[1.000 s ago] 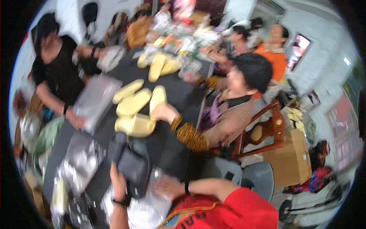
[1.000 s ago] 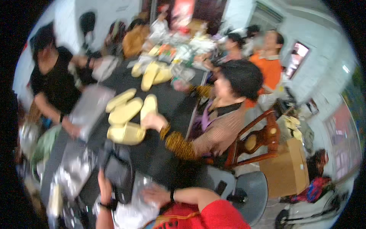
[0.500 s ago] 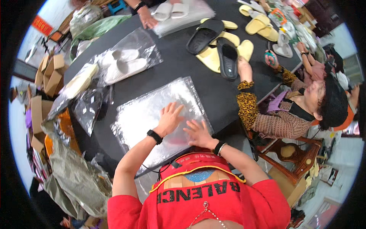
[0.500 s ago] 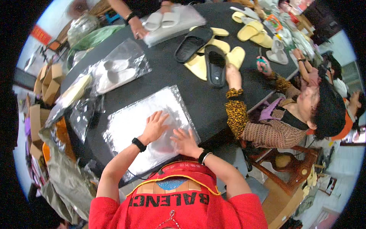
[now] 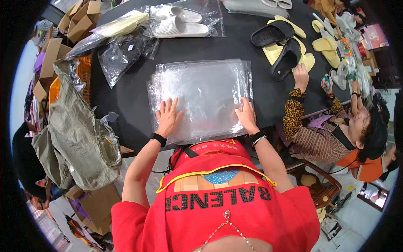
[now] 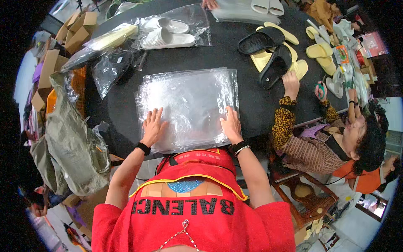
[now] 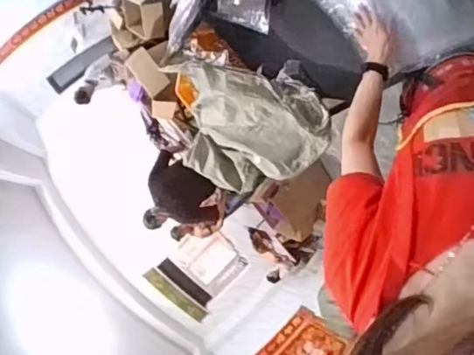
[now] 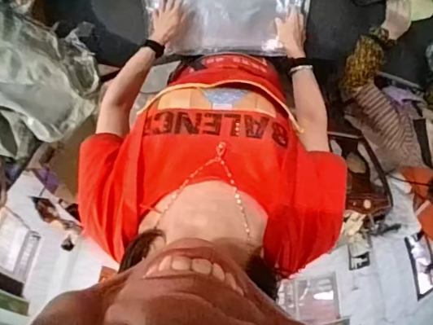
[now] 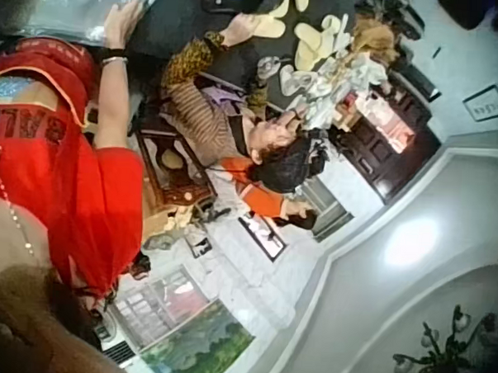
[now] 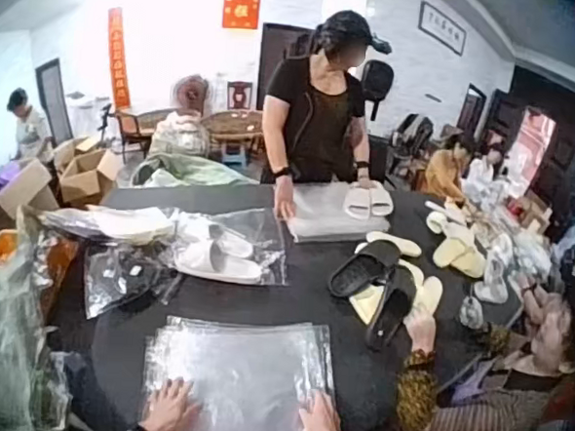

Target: The recorder is packing various colors and styles of sandals and shoes into plastic bags at a central manufacturing table.

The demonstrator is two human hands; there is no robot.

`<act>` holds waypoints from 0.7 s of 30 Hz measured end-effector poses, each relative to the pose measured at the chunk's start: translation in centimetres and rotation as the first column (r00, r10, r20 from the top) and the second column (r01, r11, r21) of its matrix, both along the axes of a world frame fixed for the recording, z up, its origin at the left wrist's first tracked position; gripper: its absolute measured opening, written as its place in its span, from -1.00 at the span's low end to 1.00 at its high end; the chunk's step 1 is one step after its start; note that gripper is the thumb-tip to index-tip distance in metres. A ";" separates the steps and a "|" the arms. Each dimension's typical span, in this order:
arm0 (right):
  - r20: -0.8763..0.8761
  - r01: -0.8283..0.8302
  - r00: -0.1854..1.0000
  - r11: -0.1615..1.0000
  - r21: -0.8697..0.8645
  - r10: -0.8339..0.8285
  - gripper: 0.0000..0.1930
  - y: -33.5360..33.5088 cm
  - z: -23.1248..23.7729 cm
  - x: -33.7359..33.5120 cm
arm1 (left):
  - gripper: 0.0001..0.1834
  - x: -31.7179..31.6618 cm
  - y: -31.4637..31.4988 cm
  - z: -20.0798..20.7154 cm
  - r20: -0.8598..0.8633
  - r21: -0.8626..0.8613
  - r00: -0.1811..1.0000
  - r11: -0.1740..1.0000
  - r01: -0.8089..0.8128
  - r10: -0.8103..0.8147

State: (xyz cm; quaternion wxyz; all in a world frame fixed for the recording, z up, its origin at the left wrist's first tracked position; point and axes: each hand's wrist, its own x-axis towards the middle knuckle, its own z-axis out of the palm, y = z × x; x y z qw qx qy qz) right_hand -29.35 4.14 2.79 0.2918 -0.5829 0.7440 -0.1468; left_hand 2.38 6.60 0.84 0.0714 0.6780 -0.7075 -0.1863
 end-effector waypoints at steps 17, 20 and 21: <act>0.260 0.179 0.952 0.983 -0.045 -0.161 -0.37 -4.7 -2.9 -1.8 | -0.36 3.1 -4.2 0.6 -0.283 0.132 0.814 0.862 -0.490 0.507; 0.033 0.060 0.998 0.997 -0.044 -0.058 -0.39 -4.8 -3.6 -0.8 | -0.37 4.3 -4.3 0.2 -0.338 0.179 0.814 0.881 -0.438 0.473; 0.033 0.055 0.998 0.997 -0.045 -0.054 -0.39 -4.6 -3.9 -0.8 | -0.38 4.6 -4.3 0.3 -0.394 0.182 0.805 0.896 -0.405 0.444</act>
